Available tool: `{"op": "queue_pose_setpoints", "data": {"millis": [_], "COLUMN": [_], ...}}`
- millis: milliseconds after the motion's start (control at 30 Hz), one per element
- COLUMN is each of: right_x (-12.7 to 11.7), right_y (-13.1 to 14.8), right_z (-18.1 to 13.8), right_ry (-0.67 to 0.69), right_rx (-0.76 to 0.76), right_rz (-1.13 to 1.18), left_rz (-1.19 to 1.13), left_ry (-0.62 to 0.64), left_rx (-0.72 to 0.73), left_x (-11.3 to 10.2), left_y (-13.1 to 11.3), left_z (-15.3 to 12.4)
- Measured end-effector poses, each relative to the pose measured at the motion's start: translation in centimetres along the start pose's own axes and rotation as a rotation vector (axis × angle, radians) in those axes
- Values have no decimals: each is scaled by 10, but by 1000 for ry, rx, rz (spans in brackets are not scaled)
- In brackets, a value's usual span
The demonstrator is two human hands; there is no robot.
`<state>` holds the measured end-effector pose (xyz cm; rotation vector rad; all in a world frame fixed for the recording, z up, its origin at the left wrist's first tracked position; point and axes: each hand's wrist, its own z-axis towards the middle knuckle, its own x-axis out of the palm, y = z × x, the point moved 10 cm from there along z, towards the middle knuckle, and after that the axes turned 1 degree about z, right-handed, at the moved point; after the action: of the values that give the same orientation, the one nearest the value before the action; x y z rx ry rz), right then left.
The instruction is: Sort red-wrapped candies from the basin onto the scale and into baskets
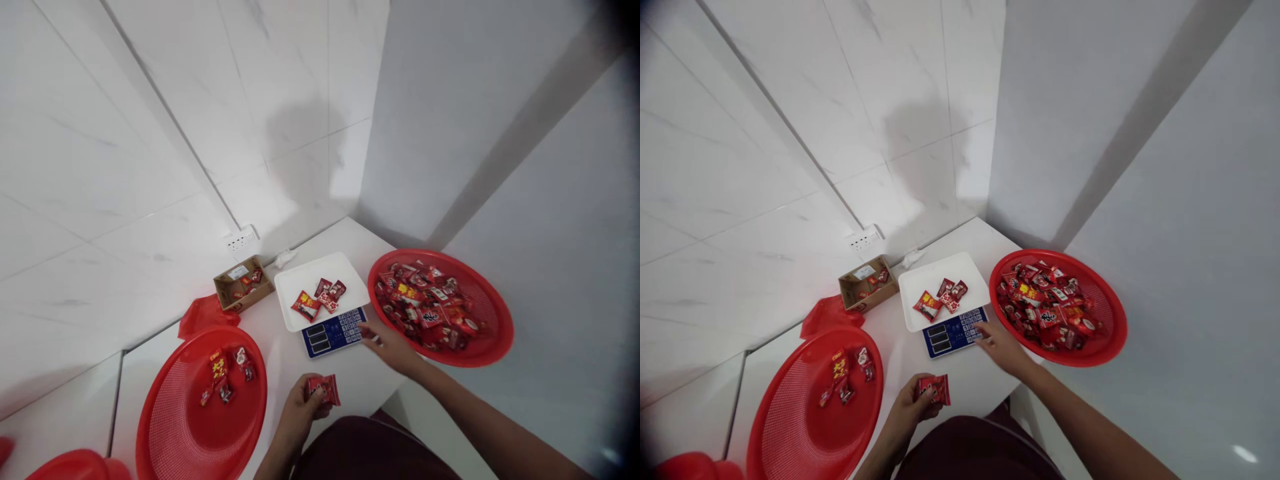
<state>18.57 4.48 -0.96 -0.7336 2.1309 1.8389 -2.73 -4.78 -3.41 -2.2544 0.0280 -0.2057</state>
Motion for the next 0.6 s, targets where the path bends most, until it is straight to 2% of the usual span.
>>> {"op": "queue_pose_setpoints", "data": {"millis": [67, 167, 267, 400, 600], "right_x": [-46, -109, -156, -183, -189], "right_y": [-26, -69, -104, -143, -169], "right_z": [5, 1, -13, -29, -28], "right_ry": [-183, -427, -611, -712, -700], "right_rx": [53, 209, 352, 515, 574], "right_rz": [-15, -75, -139, -184, -219], "left_rz": [8, 19, 0, -22, -58], "left_ry": [-23, -87, -110, -141, -115], "left_rx": [-17, -54, -65, -93, -118], "left_x": [-3, -12, -18, -24, -19], "left_y": [5, 8, 9, 15, 24], "left_z": [0, -2, -2, 6, 18]}}
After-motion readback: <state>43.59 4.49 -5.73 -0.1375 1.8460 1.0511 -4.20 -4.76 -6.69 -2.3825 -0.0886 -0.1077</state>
